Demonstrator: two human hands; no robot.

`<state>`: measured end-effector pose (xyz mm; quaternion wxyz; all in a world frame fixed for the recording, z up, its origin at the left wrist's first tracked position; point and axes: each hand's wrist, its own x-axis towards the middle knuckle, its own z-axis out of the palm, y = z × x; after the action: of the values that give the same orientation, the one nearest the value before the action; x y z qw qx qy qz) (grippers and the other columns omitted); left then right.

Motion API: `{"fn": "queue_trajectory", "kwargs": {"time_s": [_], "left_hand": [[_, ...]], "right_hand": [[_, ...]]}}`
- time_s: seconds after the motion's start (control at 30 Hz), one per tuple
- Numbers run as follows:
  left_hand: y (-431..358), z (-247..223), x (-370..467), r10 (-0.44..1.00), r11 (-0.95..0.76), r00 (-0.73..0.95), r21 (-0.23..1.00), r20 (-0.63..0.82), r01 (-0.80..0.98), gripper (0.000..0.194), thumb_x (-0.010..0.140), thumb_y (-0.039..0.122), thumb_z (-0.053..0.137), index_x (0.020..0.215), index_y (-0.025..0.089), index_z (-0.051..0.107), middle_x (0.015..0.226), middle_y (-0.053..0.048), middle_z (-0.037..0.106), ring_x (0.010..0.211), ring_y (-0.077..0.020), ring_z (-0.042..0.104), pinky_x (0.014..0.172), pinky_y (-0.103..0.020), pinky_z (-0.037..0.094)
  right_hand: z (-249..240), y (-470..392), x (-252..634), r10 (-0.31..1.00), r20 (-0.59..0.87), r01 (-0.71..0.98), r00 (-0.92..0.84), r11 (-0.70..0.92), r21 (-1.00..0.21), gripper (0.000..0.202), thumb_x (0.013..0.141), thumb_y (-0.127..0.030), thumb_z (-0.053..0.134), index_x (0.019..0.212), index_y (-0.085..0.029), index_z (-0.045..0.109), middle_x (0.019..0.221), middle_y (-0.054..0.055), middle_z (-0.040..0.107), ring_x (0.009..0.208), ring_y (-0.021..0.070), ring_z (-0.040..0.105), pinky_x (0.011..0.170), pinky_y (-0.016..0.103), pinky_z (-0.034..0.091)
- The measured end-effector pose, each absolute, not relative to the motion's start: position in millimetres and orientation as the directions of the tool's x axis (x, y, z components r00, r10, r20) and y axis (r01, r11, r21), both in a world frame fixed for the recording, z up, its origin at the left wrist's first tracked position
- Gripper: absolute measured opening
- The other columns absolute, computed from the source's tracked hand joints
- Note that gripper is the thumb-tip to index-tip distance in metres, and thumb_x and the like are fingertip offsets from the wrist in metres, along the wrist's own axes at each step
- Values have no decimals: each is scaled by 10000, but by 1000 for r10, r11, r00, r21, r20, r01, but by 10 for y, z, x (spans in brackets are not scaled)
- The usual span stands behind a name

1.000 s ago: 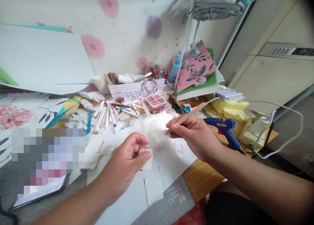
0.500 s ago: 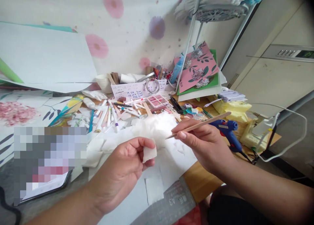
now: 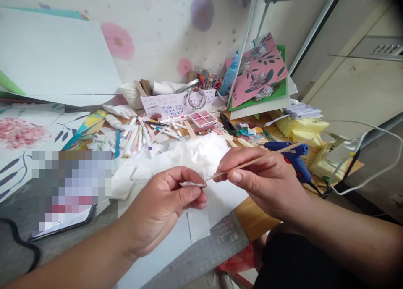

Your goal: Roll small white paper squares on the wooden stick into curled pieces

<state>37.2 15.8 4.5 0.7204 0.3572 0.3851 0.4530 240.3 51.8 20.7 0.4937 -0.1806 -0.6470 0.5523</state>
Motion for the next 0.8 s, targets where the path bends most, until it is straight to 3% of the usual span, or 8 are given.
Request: {"fn": "queue_trajectory", "kwargs": {"time_s": [0.2, 0.37, 0.8], "left_hand": [[147, 71, 393, 976, 68, 209, 997, -61, -28, 75, 804, 189, 726, 740, 223, 745, 655, 41, 689, 648, -109, 640, 635, -200, 493], [126, 99, 395, 976, -111, 202, 982, 78, 153, 87, 777, 169, 706, 717, 229, 725, 684, 46, 682, 641, -121, 639, 609, -210, 496], [128, 107, 393, 969, -59, 247, 973, 2, 225, 110, 788, 218, 680, 679, 229, 687, 622, 55, 632, 591, -107, 563, 553, -183, 459]], "right_hand": [[229, 511, 2398, 758, 494, -223, -427, 441, -869, 92, 875, -159, 706, 908, -171, 791, 838, 62, 726, 827, 162, 662, 735, 287, 542], [256, 482, 2422, 751, 423, -244, -506, 346, -906, 100, 912, -157, 658, 923, -161, 757, 825, 44, 709, 788, 148, 680, 729, 285, 564], [275, 441, 2461, 765, 354, -159, -538, 321, -934, 63, 892, -116, 663, 906, -149, 715, 814, 24, 687, 784, 130, 692, 733, 245, 579]]}}
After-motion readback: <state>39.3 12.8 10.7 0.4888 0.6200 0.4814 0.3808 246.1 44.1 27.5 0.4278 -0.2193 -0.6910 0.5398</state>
